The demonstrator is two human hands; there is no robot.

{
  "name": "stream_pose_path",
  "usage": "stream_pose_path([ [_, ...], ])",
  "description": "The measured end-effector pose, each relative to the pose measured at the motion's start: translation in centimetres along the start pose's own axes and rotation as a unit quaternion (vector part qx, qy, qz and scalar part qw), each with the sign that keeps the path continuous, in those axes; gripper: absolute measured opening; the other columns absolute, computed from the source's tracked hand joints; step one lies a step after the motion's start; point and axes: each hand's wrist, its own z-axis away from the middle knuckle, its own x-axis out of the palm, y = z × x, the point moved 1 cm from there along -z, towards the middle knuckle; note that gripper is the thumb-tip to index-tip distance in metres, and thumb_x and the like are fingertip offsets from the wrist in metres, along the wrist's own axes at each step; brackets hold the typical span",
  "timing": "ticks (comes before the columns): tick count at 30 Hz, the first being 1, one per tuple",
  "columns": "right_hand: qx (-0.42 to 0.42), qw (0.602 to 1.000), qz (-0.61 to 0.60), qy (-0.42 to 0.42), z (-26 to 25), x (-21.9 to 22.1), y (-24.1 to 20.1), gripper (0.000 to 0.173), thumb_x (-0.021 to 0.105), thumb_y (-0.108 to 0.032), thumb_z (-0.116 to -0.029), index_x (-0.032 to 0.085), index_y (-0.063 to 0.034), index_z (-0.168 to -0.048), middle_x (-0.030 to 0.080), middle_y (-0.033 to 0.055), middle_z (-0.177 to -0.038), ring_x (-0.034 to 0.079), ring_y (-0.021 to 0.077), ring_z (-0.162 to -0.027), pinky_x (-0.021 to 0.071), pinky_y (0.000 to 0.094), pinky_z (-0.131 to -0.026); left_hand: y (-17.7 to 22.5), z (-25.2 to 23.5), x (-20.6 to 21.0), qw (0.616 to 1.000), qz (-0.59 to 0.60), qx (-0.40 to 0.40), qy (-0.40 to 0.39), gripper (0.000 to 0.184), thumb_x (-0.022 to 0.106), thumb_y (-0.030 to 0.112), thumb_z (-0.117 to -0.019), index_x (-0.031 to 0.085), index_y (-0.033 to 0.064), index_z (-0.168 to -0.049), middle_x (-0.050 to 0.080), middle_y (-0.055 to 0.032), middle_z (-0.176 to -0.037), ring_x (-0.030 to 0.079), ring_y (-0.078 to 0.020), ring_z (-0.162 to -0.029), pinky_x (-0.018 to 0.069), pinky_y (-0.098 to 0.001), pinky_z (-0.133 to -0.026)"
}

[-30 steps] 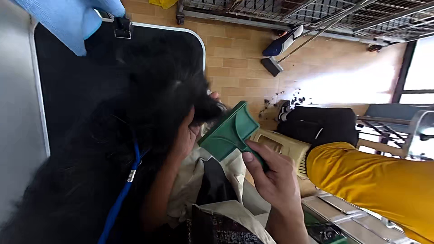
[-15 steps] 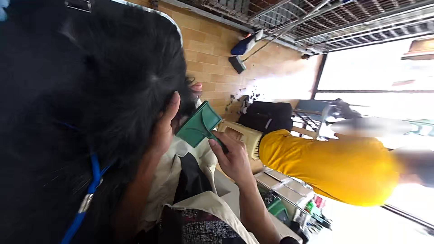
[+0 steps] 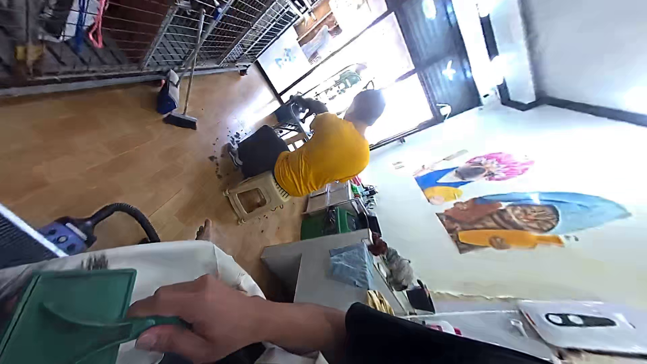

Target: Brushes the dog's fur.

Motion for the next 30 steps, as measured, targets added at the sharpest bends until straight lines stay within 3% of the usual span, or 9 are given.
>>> stream_pose_path([
  [2, 0.017, 0.999, 0.023, -0.014, 0.7, 0.1, 0.5, 0.028, 0.058, -0.012, -0.1031, 0.068, 0.0097, -0.119, 0.073, 0.0189, -0.099, 0.072, 0.024, -0.084, 0.0607, 0.041, -0.076, -2.9, -4.6, -3.4, 0.952, 0.192, 0.052, -0.232, 0.027, 0.042, 0.011, -0.1087, 0.062, 0.0038, -0.126, 0.07, -0.003, -0.124, 0.064, -0.0113, -0.121, 0.0495, -0.03, -0.108],
  [4, 0.031, 0.998, 0.05, -0.025, 1.7, -0.9, 1.3, 0.028, 0.059, -0.014, -0.1033, 0.068, 0.0071, -0.119, 0.074, 0.0171, -0.099, 0.073, 0.0228, -0.083, 0.0609, 0.0404, -0.076, -4.8, -6.8, -4.2, 0.904, 0.296, 0.04, -0.307, 0.036, 0.043, 0.03, -0.1102, 0.06, 0.0138, -0.138, 0.062, -0.0029, -0.143, 0.054, -0.0171, -0.138, 0.0398, -0.0362, -0.119],
  [11, 0.041, 0.998, 0.034, 0.035, 0.5, -3.4, 0.7, 0.032, 0.05, -0.016, -0.1064, 0.066, 0.0095, -0.118, 0.072, 0.0154, -0.093, 0.069, 0.0172, -0.079, 0.0591, 0.0356, -0.073, -5.2, -6.3, -4.5, 0.945, 0.209, 0.087, -0.238, 0.038, 0.046, 0.021, -0.1089, 0.05, 0.0087, -0.144, 0.061, -0.0034, -0.143, 0.055, -0.0178, -0.136, 0.0414, -0.0363, -0.118],
  [14, 0.005, 0.999, 0.009, 0.05, -2.2, -0.9, -0.3, 0.029, 0.055, -0.01, -0.1028, 0.066, 0.0122, -0.118, 0.073, 0.0182, -0.099, 0.072, 0.0213, -0.085, 0.0607, 0.04, -0.077, -4.2, -4.2, -3.9, 0.977, 0.173, 0.038, -0.118, 0.025, 0.035, -0.001, -0.0986, 0.051, 0.0028, -0.118, 0.072, -0.0008, -0.107, 0.069, -0.0105, -0.107, 0.0551, -0.0294, -0.098],
  [17, -0.008, 0.996, -0.002, 0.084, -3.8, 1.7, 0.1, 0.029, 0.058, -0.008, -0.1004, 0.066, 0.0133, -0.118, 0.072, 0.0211, -0.104, 0.073, 0.0255, -0.09, 0.0605, 0.0426, -0.08, -3.2, -3.1, -2.3, 0.967, 0.218, 0.032, -0.125, 0.03, 0.034, 0.005, -0.1049, 0.063, 0.0095, -0.104, 0.075, 0.0035, -0.097, 0.071, -0.006, -0.099, 0.0555, -0.0241, -0.094],
  [19, 0.027, 0.994, 0.0, 0.108, -4.4, 2.3, 0.7, 0.034, 0.056, -0.011, -0.1018, 0.06, 0.0149, -0.123, 0.07, 0.0217, -0.105, 0.071, 0.0251, -0.09, 0.0603, 0.0424, -0.08, -3.7, -3.2, -1.7, 0.961, 0.183, 0.066, -0.198, 0.027, 0.045, 0.031, -0.1086, 0.067, 0.0186, -0.117, 0.074, 0.0079, -0.111, 0.068, -0.0055, -0.11, 0.053, -0.0264, -0.101],
  [21, 0.077, 0.989, -0.016, 0.123, -4.8, 2.2, 1.3, 0.041, 0.057, -0.013, -0.1011, 0.052, 0.0163, -0.13, 0.068, 0.0207, -0.101, 0.068, 0.0226, -0.085, 0.0593, 0.0399, -0.078, -4.7, -3.2, -1.5, 0.951, 0.073, 0.103, -0.283, 0.05, 0.048, 0.056, -0.1021, 0.057, 0.0222, -0.138, 0.066, 0.0103, -0.132, 0.061, -0.0063, -0.123, 0.0507, -0.0289, -0.105],
  [23, 0.114, 0.983, -0.039, 0.138, -4.8, 2.0, 1.9, 0.045, 0.057, -0.014, -0.1014, 0.047, 0.0156, -0.134, 0.066, 0.0174, -0.095, 0.065, 0.0187, -0.079, 0.0581, 0.036, -0.075, -5.9, -2.9, -1.4, 0.935, 0.016, 0.113, -0.336, 0.064, 0.052, 0.053, -0.1026, 0.042, 0.0132, -0.152, 0.054, 0.0049, -0.147, 0.052, -0.0102, -0.134, 0.0457, -0.0335, -0.112],
  [30, 0.149, 0.972, -0.079, 0.166, -4.4, 1.8, 2.3, 0.045, 0.057, -0.015, -0.1023, 0.046, 0.0141, -0.135, 0.062, 0.0146, -0.09, 0.06, 0.0142, -0.073, 0.0553, 0.0312, -0.069, -6.2, -1.9, -0.9, 0.91, 0.078, 0.02, -0.407, 0.084, 0.074, 0.034, -0.0917, 0.025, 0.0111, -0.155, 0.054, 0.0055, -0.144, 0.057, -0.0102, -0.127, 0.052, -0.0325, -0.105],
])
